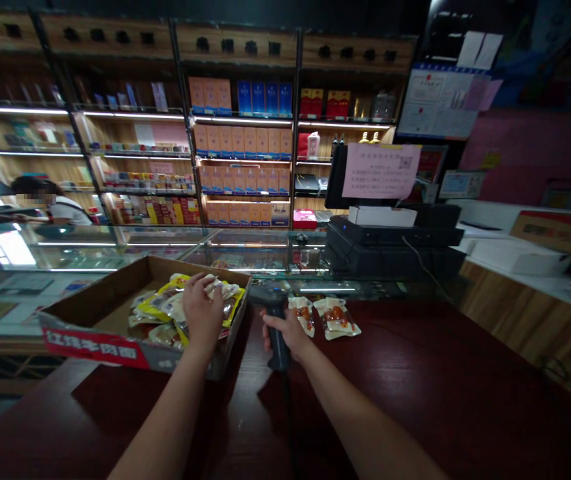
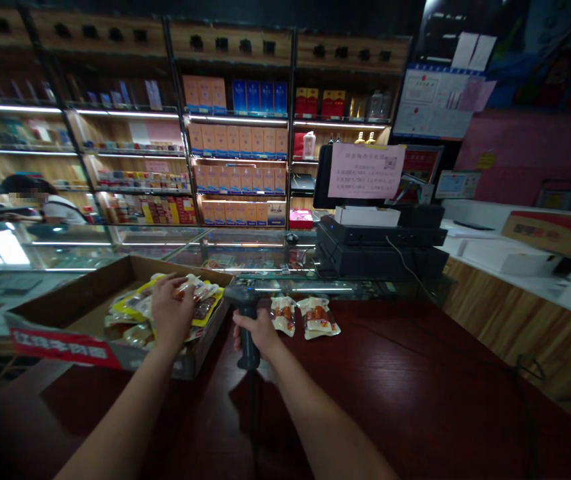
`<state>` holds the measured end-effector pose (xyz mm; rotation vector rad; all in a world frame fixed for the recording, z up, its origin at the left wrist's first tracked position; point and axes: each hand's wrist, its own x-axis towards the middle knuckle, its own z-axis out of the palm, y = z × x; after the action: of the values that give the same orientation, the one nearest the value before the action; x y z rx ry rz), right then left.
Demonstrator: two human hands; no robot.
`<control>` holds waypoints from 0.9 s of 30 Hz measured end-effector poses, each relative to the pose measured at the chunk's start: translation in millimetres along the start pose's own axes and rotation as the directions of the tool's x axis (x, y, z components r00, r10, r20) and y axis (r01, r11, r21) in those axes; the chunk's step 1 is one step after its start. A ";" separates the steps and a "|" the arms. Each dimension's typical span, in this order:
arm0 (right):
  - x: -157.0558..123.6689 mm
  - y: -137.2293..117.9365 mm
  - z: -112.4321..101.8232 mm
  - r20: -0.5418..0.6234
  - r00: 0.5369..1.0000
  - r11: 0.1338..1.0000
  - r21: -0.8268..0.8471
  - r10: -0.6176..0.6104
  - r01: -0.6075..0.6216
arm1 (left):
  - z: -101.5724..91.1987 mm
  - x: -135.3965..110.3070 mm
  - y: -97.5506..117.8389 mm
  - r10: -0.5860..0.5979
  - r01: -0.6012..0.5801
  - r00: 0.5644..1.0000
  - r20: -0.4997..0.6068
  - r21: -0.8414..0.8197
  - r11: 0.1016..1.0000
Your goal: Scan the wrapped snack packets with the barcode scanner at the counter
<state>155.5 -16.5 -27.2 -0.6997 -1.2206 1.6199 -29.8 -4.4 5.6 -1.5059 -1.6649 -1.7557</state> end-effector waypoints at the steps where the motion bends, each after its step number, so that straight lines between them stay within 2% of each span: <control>1: -4.4 -1.5 -10.8 -0.024 1.000 1.000 -0.005 -0.009 0.009 | 11.4 -12.3 10.0 0.016 -0.012 0.997 0.073 -0.057 0.998; 3: -13.6 -3.7 -35.4 -0.107 0.994 0.999 -0.022 -0.032 0.029 | 37.4 -40.1 27.7 0.034 0.000 0.970 0.241 -0.139 0.990; 5: -23.0 -3.9 -62.0 -0.208 0.977 0.999 -0.032 -0.048 0.042 | 64.2 -67.6 41.5 0.016 0.049 0.912 0.409 -0.147 0.988; 7: -32.1 -2.0 -87.6 -0.276 0.959 0.998 -0.020 -0.063 0.059 | 88.4 -90.5 52.1 -0.037 0.101 0.841 0.540 -0.090 0.991; 9: -40.6 1.8 -109.5 -0.330 0.939 0.995 0.003 -0.093 0.099 | 108.7 -107.2 59.9 -0.106 0.122 0.787 0.608 0.016 0.992; 11: -47.7 6.4 -125.5 -0.359 0.925 0.989 0.030 -0.121 0.142 | 125.0 -119.0 64.7 -0.171 0.106 0.759 0.628 0.140 0.984; 14: -53.7 11.9 -138.1 -0.373 0.918 0.983 0.066 -0.135 0.171 | 141.7 -131.8 64.4 -0.220 0.038 0.734 0.642 0.284 0.958; 17: -54.1 13.9 -141.1 -0.367 0.922 0.981 0.088 -0.127 0.170 | 149.3 -138.9 55.1 -0.208 -0.020 0.723 0.658 0.321 0.947; 19: -52.5 14.0 -141.4 -0.363 0.924 0.982 0.093 -0.120 0.164 | 150.1 -138.5 45.4 -0.192 -0.001 0.733 0.652 0.284 0.959; 21: -50.7 14.1 -141.8 -0.370 0.924 0.985 0.094 -0.100 0.144 | 149.0 -133.8 34.3 -0.205 0.094 0.744 0.636 0.204 0.974; 23: -49.1 14.9 -142.5 -0.381 0.921 0.989 0.084 -0.080 0.121 | 147.4 -125.9 22.7 -0.265 0.268 0.730 0.630 0.092 0.959; 25: -47.9 16.4 -143.3 -0.378 0.923 0.992 0.065 -0.075 0.107 | 146.3 -116.8 11.9 -0.323 0.446 0.715 0.620 -0.048 0.894; 27: -46.9 18.3 -143.9 -0.364 0.928 0.994 0.052 -0.072 0.097 | 146.4 -109.0 2.4 -0.335 0.553 0.718 0.610 -0.207 0.807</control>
<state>290.4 -4.5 -97.2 -0.8469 -0.9086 1.3794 85.6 73.8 -112.3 -2.0656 -2.2331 -2.1292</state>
